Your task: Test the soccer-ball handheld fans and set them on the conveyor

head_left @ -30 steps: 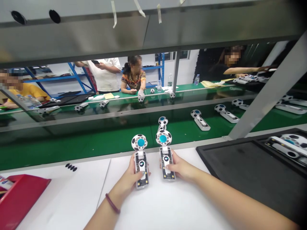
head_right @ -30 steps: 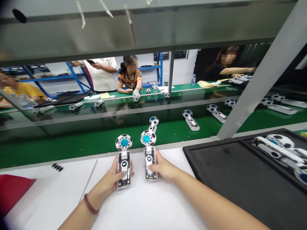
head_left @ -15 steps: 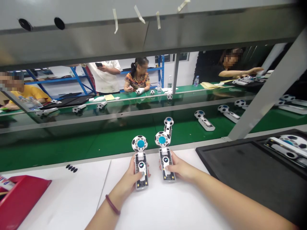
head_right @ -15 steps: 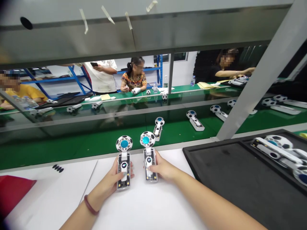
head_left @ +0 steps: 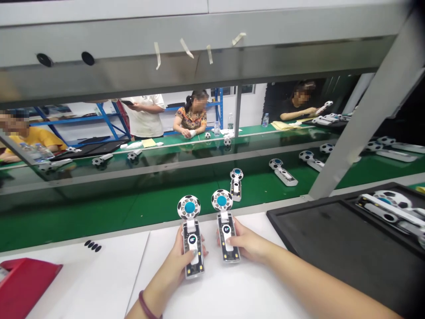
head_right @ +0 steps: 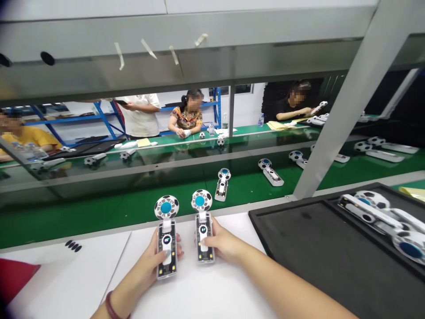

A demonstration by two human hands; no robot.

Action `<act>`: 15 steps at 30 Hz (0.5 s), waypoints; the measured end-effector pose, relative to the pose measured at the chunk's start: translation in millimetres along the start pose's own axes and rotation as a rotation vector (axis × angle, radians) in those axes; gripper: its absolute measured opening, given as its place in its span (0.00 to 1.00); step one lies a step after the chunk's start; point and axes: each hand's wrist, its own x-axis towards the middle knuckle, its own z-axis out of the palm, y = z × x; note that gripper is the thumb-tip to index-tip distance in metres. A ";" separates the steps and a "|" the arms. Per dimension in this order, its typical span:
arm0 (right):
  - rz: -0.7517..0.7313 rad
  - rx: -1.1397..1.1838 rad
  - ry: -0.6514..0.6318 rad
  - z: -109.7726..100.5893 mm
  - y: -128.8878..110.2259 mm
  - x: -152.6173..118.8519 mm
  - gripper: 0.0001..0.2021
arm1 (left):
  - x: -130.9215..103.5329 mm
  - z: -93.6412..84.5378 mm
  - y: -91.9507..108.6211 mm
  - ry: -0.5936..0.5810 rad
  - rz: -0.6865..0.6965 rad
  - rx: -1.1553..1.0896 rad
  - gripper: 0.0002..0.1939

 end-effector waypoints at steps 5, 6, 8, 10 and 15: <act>-0.033 0.047 -0.073 12.9 -10.5 -10.4 0.25 | -11.8 19.5 19.5 -0.105 0.060 -0.020 0.26; -0.045 0.051 -0.086 15.5 -12.9 -12.6 0.24 | -14.6 23.4 24.4 -0.119 0.075 -0.015 0.25; -0.071 0.060 -0.106 20.3 -17.6 -16.9 0.23 | -20.6 30.2 33.8 -0.141 0.100 0.002 0.23; -0.088 0.064 -0.130 24.0 -21.8 -21.0 0.22 | -26.6 35.3 42.2 -0.167 0.103 0.018 0.22; -0.111 0.040 -0.168 28.0 -27.3 -28.4 0.20 | -37.7 44.2 56.9 -0.180 0.107 0.082 0.22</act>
